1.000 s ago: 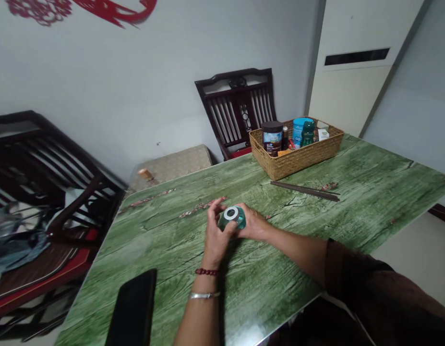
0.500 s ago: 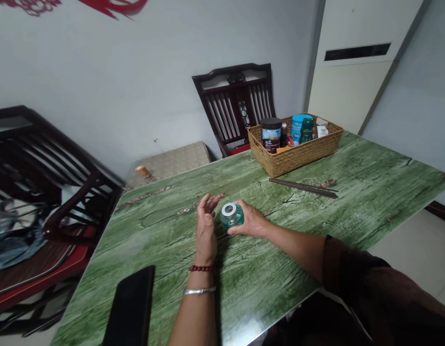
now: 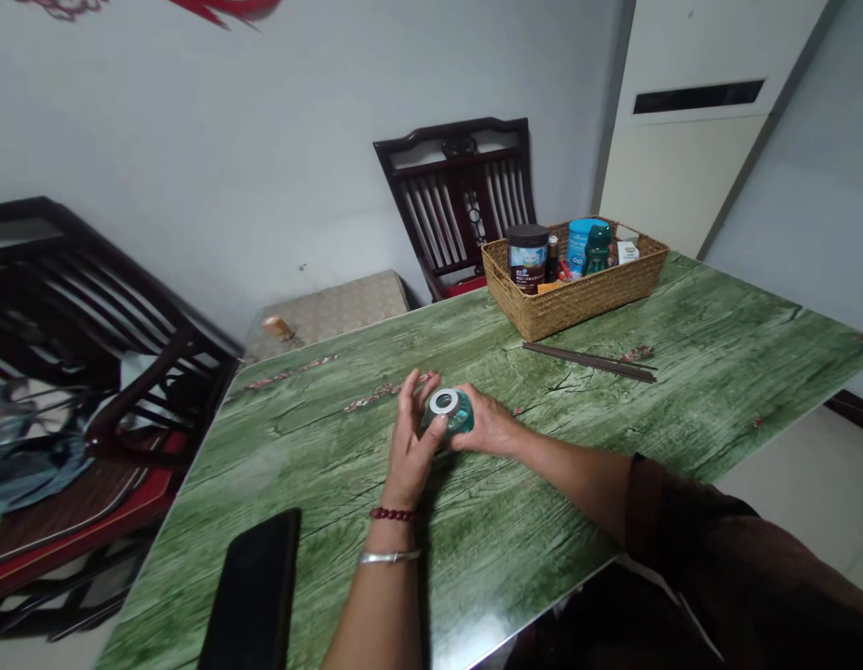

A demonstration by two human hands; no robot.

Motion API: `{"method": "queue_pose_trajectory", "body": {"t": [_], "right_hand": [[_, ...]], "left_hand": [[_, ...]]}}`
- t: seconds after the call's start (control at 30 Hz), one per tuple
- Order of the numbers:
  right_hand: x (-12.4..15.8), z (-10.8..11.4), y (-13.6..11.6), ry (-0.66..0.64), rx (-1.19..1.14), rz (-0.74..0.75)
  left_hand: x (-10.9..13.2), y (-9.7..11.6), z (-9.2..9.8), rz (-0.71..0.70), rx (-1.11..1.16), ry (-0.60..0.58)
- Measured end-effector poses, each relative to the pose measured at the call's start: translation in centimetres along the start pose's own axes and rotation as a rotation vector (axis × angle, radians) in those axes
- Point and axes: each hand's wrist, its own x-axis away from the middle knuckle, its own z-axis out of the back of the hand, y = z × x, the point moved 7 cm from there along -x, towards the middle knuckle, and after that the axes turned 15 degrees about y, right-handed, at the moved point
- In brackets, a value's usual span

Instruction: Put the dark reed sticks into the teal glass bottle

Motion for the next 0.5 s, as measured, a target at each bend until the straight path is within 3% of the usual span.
{"method": "queue_pose_trajectory", "body": {"t": [0.1, 0.23, 0.37, 0.5], "right_hand": [[0.0, -0.1, 0.1, 0.004, 0.012, 0.002], [0.1, 0.1, 0.0, 0.005, 0.012, 0.000], [0.1, 0.2, -0.1, -0.004, 0.025, -0.013], [0.1, 0.2, -0.3, 0.002, 0.021, 0.010]], "left_hand": [[0.1, 0.0, -0.5, 0.029, -0.051, 0.001], [-0.6, 1.0, 0.3, -0.060, -0.013, 0.166], [-1.7, 1.4, 3.1, -0.098, -0.026, 0.368], [-2.4, 1.1, 6.2, -0.042, -0.255, 0.395]]}}
